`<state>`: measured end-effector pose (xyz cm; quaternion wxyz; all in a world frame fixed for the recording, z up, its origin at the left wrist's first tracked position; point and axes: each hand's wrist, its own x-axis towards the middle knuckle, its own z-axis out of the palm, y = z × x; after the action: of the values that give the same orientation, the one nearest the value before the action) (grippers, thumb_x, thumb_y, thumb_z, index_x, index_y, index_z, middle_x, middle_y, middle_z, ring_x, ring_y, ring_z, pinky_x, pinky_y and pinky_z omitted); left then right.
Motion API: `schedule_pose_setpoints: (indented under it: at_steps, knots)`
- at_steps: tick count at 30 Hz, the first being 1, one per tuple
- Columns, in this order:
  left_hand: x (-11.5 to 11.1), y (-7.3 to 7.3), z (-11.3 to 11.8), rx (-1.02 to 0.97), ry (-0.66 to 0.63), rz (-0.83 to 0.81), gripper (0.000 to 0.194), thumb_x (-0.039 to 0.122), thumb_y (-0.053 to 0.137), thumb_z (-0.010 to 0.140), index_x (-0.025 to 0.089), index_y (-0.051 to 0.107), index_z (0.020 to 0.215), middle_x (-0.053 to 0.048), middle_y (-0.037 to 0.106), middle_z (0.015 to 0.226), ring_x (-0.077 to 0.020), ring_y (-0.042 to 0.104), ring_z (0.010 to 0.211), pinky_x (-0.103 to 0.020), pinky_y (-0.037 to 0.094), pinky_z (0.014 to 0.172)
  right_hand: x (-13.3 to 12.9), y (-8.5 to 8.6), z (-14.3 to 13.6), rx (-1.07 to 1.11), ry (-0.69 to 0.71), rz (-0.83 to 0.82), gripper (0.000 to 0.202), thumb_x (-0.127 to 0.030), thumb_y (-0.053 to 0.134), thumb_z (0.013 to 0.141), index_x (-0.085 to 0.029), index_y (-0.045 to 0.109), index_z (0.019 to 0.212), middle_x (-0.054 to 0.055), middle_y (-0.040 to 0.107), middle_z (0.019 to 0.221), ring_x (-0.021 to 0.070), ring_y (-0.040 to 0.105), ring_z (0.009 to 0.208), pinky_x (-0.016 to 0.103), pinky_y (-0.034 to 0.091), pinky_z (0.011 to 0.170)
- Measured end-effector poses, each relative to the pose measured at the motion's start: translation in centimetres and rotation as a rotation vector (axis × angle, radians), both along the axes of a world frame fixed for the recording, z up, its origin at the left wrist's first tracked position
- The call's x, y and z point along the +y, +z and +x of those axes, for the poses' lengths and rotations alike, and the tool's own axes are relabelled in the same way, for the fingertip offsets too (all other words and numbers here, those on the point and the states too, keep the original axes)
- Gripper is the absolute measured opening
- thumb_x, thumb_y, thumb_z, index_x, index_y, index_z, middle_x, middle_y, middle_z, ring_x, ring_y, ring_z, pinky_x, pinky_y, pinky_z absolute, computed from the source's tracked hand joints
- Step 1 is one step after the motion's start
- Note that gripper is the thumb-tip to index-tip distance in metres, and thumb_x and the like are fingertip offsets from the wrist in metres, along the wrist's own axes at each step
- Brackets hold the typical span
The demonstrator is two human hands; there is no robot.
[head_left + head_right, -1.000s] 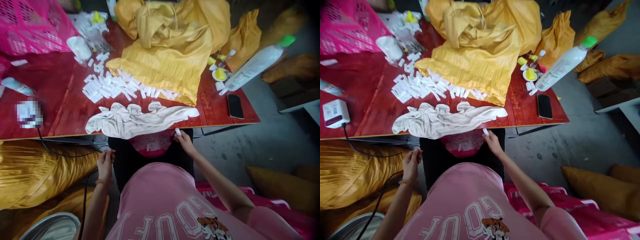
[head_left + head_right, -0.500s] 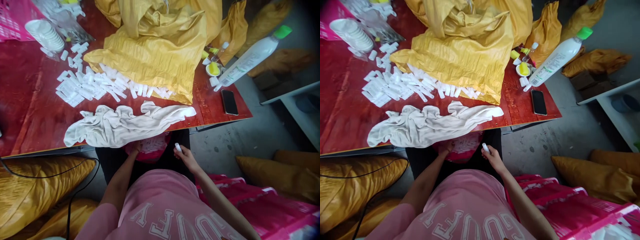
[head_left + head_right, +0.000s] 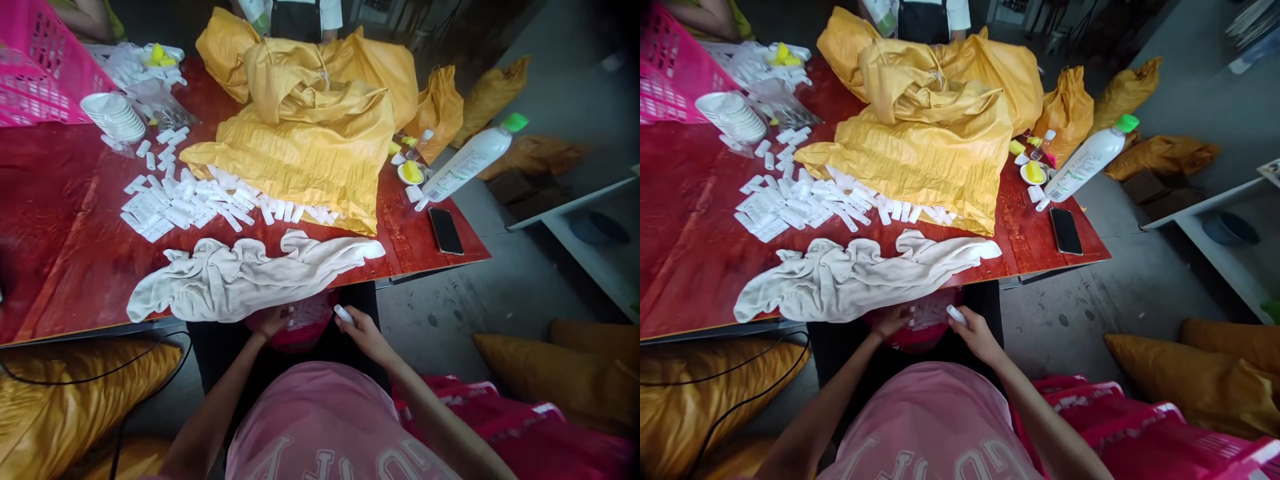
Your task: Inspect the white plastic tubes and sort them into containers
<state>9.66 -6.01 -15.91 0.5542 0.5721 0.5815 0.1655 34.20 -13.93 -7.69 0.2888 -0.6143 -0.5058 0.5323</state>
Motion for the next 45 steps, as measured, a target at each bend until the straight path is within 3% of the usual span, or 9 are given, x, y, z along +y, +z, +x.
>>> schedule_pose_setpoints:
  at_steps: [3, 9, 14, 19, 27, 34, 39, 41, 45]
  knots:
    - [-2.7, 4.3, -2.0, -0.068, 0.035, 0.038, 0.028, 0.043, 0.071, 0.078, 0.017, 0.065, 0.084, -0.002, 0.067, 0.069, -0.0169, 0.063, 0.063, -0.026, 0.049, 0.060, 1.3, 1.5, -2.2, 0.075, 0.082, 0.079, 0.029, -0.045, 0.058, 0.092, -0.017, 0.059, 0.089, -0.003, 0.050, 0.073, 0.0114, 0.042, 0.067, 0.024, 0.033, 0.063]
    - [-5.6, 15.7, -3.7, -0.211, 0.322, 0.385, 0.028, 0.037, 0.065, 0.088, 0.019, 0.065, 0.110, -0.002, 0.070, 0.080, -0.0146, 0.064, 0.068, -0.023, 0.050, 0.064, 3.0, 5.4, -6.6, 0.180, 0.290, 0.259, 0.026, -0.040, 0.057, 0.094, -0.016, 0.063, 0.102, 0.001, 0.059, 0.084, 0.0124, 0.050, 0.072, 0.023, 0.038, 0.065]
    - [-5.5, 20.0, -3.4, -0.051, 0.206, 0.671, 0.024, 0.031, 0.062, 0.092, 0.020, 0.069, 0.112, -0.005, 0.073, 0.096, -0.0162, 0.067, 0.080, -0.026, 0.052, 0.075, 4.1, 8.2, -7.4, 0.188, 0.356, 0.381, 0.024, -0.038, 0.056, 0.096, -0.017, 0.065, 0.102, 0.000, 0.060, 0.081, 0.0122, 0.052, 0.071, 0.023, 0.041, 0.067]
    - [-4.8, 21.1, -3.4, -0.095, 0.097, 0.642, 0.020, 0.029, 0.067, 0.088, 0.021, 0.073, 0.106, -0.003, 0.073, 0.095, -0.0170, 0.066, 0.084, -0.027, 0.052, 0.080, 4.0, 9.1, -6.6, 0.084, 0.321, 0.525, 0.016, -0.029, 0.056, 0.096, -0.017, 0.064, 0.101, 0.002, 0.064, 0.090, 0.0142, 0.057, 0.080, 0.024, 0.042, 0.074]
    - [-3.6, 21.0, -2.2, -0.718, 0.421, 0.261, 0.021, 0.038, 0.064, 0.091, 0.019, 0.066, 0.100, -0.005, 0.068, 0.103, -0.0156, 0.065, 0.086, -0.029, 0.054, 0.079, 3.4, 9.1, -6.6, 0.182, 0.246, 0.429, 0.023, -0.038, 0.057, 0.095, -0.017, 0.064, 0.101, 0.001, 0.063, 0.087, 0.0134, 0.055, 0.076, 0.024, 0.041, 0.070]
    - [-4.8, 22.0, -2.1, -0.012, 0.154, 0.658, 0.037, 0.036, 0.059, 0.094, 0.021, 0.059, 0.127, -0.005, 0.069, 0.102, -0.0174, 0.066, 0.084, -0.027, 0.052, 0.076, 3.5, 9.8, -6.3, 0.124, 0.251, 0.511, 0.016, -0.032, 0.055, 0.097, -0.018, 0.061, 0.097, -0.001, 0.060, 0.084, 0.0125, 0.054, 0.075, 0.023, 0.041, 0.071]
    - [-5.0, 21.8, -1.7, 0.081, -0.039, 0.875, 0.009, 0.028, 0.055, 0.096, 0.020, 0.059, 0.099, -0.003, 0.068, 0.089, -0.0163, 0.065, 0.083, -0.027, 0.049, 0.077, 3.2, 9.9, -6.7, 0.047, 0.297, 0.613, 0.013, -0.026, 0.050, 0.099, -0.018, 0.059, 0.103, 0.002, 0.062, 0.090, 0.0151, 0.057, 0.081, 0.025, 0.045, 0.074]
    - [-4.8, 21.6, -1.3, 0.135, -0.084, 0.863, 0.015, 0.028, 0.049, 0.099, 0.020, 0.056, 0.088, -0.001, 0.064, 0.079, -0.0156, 0.061, 0.074, -0.028, 0.047, 0.073, 3.2, 9.8, -7.0, -0.100, 0.303, 0.737, 0.015, -0.020, 0.047, 0.098, -0.018, 0.059, 0.105, 0.007, 0.062, 0.096, 0.0190, 0.057, 0.089, 0.031, 0.047, 0.082]
    - [-4.5, 21.3, -0.1, 0.073, -0.013, 0.723, 0.020, 0.033, 0.039, 0.103, 0.020, 0.054, 0.107, -0.003, 0.061, 0.084, -0.0163, 0.059, 0.076, -0.030, 0.046, 0.075, 3.4, 10.0, -7.5, -0.270, 0.330, 0.849, 0.019, -0.014, 0.045, 0.094, -0.016, 0.059, 0.106, 0.011, 0.059, 0.099, 0.0238, 0.055, 0.095, 0.040, 0.047, 0.089]
